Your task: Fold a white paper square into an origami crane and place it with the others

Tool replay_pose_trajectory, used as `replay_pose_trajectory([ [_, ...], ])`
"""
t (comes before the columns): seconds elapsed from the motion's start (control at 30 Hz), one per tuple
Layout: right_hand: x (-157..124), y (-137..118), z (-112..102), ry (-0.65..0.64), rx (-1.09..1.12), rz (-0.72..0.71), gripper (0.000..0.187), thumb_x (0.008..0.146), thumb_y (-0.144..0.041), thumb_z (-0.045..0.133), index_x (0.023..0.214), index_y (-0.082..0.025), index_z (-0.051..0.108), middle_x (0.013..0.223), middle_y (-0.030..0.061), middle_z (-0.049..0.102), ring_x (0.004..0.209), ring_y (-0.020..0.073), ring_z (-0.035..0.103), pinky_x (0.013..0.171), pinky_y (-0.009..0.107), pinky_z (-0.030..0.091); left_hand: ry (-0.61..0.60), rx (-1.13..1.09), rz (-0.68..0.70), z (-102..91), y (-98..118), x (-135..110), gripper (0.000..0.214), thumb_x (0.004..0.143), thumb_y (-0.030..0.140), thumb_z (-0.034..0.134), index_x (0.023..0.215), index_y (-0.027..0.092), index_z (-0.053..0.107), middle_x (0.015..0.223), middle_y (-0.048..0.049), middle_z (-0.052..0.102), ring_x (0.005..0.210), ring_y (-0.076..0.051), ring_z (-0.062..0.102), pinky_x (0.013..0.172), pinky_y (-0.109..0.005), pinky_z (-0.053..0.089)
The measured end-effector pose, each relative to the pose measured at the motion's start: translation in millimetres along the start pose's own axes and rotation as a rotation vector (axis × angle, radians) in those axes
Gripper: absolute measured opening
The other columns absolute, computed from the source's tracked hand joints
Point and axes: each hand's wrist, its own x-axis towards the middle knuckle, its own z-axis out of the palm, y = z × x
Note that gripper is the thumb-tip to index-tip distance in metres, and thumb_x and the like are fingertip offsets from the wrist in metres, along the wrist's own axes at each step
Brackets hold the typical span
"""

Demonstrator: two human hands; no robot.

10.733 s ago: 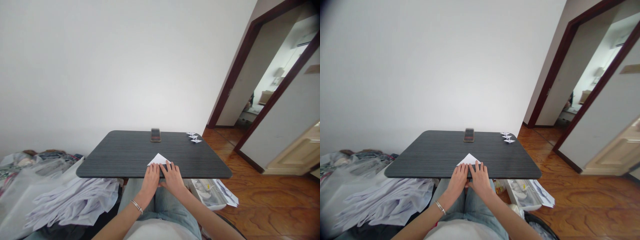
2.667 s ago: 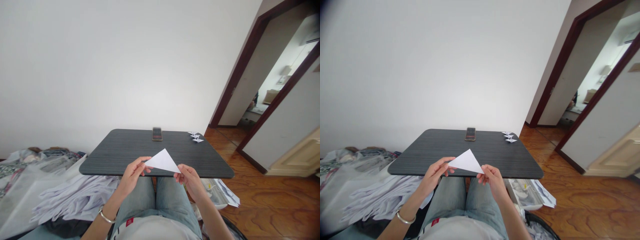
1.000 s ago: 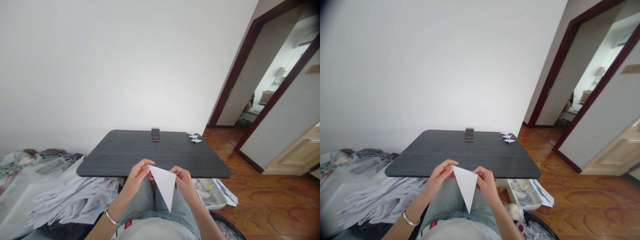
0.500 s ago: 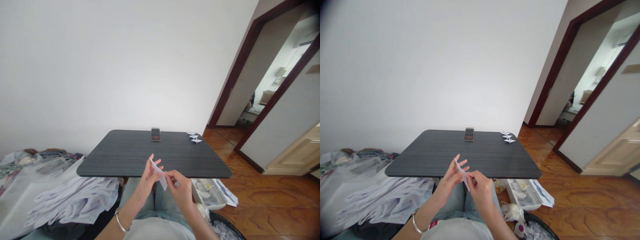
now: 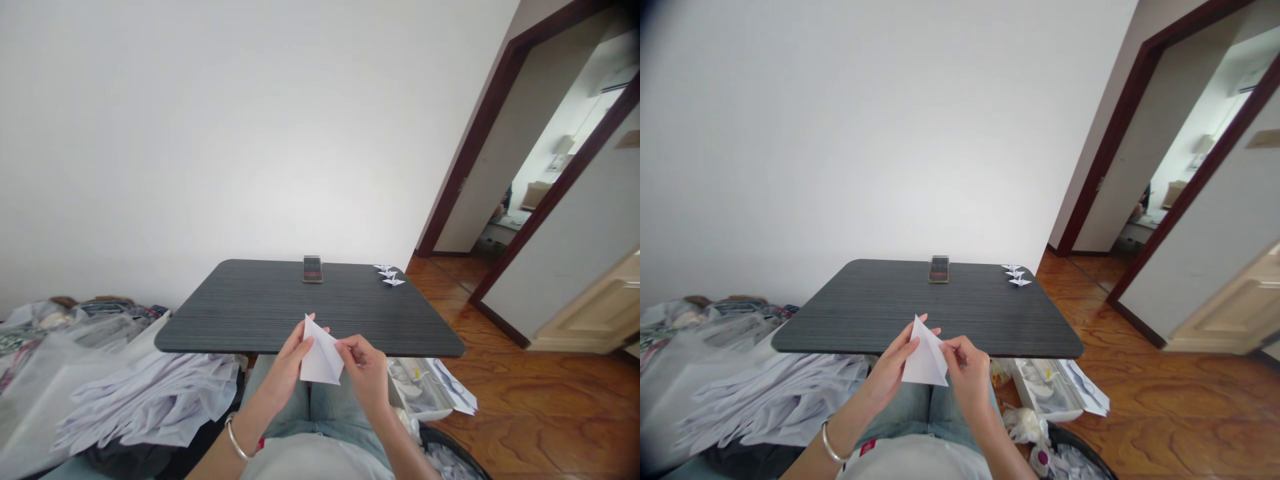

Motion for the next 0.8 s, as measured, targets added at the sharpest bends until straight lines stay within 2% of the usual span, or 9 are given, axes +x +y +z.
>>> replay_pose_trajectory([
  [0.07, 2.5, 3.2, -1.4, 0.041, 0.085, 0.07, 0.025, 0.081, -0.036, 0.057, 0.066, -0.016, 0.059, 0.049, -0.0023, 0.054, 0.043, 0.01, 0.045, 0.042, 0.02, 0.034, -0.028, 0.047, -0.011, -3.7, 1.7, 0.9, 0.056, 0.071, 0.031, 0.067, 0.123, 0.017, 0.052, 0.105, -0.0087, 0.068, 0.085, -0.021, 0.062, 0.072, -0.026, 0.044],
  [0.17, 6.4, 5.2, -4.1, 0.054, 0.186, 0.134, 0.026, 0.079, -0.039, 0.059, 0.065, -0.017, 0.056, 0.046, -0.0043, 0.049, 0.041, 0.0088, 0.041, 0.041, 0.019, 0.031, -0.082, 0.12, -0.015, -8.7, 4.2, 2.4, 0.043, 0.071, 0.034, 0.067, 0.108, 0.012, 0.062, 0.088, -0.0078, 0.071, 0.07, -0.018, 0.062, 0.062, -0.024, 0.042],
  [0.4, 10.3, 12.1, -6.7, -0.061, 0.301, 0.215, 0.025, 0.079, -0.041, 0.059, 0.069, -0.018, 0.055, 0.047, -0.0029, 0.056, 0.041, 0.011, 0.047, 0.041, 0.021, 0.038, -0.127, 0.19, -0.02, -13.7, 13.8, 3.1, 0.041, 0.072, 0.041, 0.066, 0.1, 0.011, 0.066, 0.075, -0.0064, 0.07, 0.06, -0.016, 0.059, 0.057, -0.022, 0.039],
  [0.47, 11.3, 15.8, -9.4, -0.14, 0.299, 0.181, 0.019, 0.081, -0.038, 0.058, 0.083, -0.019, 0.058, 0.048, -0.0038, 0.056, 0.041, 0.0115, 0.047, 0.041, 0.021, 0.039, -0.134, 0.183, -0.037, -15.4, 16.3, 3.5, 0.042, 0.071, 0.041, 0.067, 0.099, 0.011, 0.067, 0.075, -0.0066, 0.07, 0.061, -0.016, 0.059, 0.056, -0.022, 0.039],
  [0.53, 12.8, 18.3, -15.4, -0.233, 0.279, 0.076, 0.023, 0.086, -0.034, 0.051, 0.102, -0.021, 0.06, 0.057, -0.0023, 0.058, 0.048, 0.0125, 0.05, 0.047, 0.022, 0.043, -0.143, 0.191, -0.054, -17.7, 18.0, 4.0, 0.04, 0.07, 0.039, 0.068, 0.098, 0.01, 0.067, 0.075, -0.007, 0.07, 0.061, -0.015, 0.059, 0.055, -0.021, 0.039],
  [0.63, 16.0, 17.9, -28.7, -0.422, 0.237, -0.115, 0.027, 0.089, -0.028, 0.042, 0.09, -0.022, 0.069, 0.081, 0.0045, 0.063, 0.064, 0.0145, 0.055, 0.055, 0.024, 0.045, -0.165, 0.212, -0.073, -21.5, 19.2, 4.7, 0.038, 0.072, 0.037, 0.067, 0.098, 0.01, 0.067, 0.076, -0.0076, 0.07, 0.06, -0.015, 0.059, 0.056, -0.021, 0.039],
  [0.7, 18.3, 15.8, -36.6, -0.533, 0.201, -0.193, 0.027, 0.088, -0.024, 0.043, 0.092, -0.022, 0.07, 0.081, 0.0047, 0.062, 0.066, 0.0155, 0.055, 0.059, 0.025, 0.045, -0.181, 0.219, -0.083, -23.2, 19.6, 4.9, 0.038, 0.073, 0.036, 0.066, 0.1, 0.01, 0.066, 0.077, -0.0081, 0.07, 0.061, -0.015, 0.059, 0.057, -0.022, 0.039],
  [0.8, 19.9, 13.1, -40.5, -0.581, 0.094, -0.279, 0.026, 0.086, -0.017, 0.046, 0.096, -0.023, 0.069, 0.078, 0.0039, 0.063, 0.067, 0.0156, 0.057, 0.061, 0.025, 0.045, -0.194, 0.224, -0.09, -23.1, 20.6, 4.1, 0.039, 0.074, 0.035, 0.065, 0.104, 0.01, 0.065, 0.079, -0.0086, 0.069, 0.062, -0.015, 0.059, 0.057, -0.022, 0.04],
])
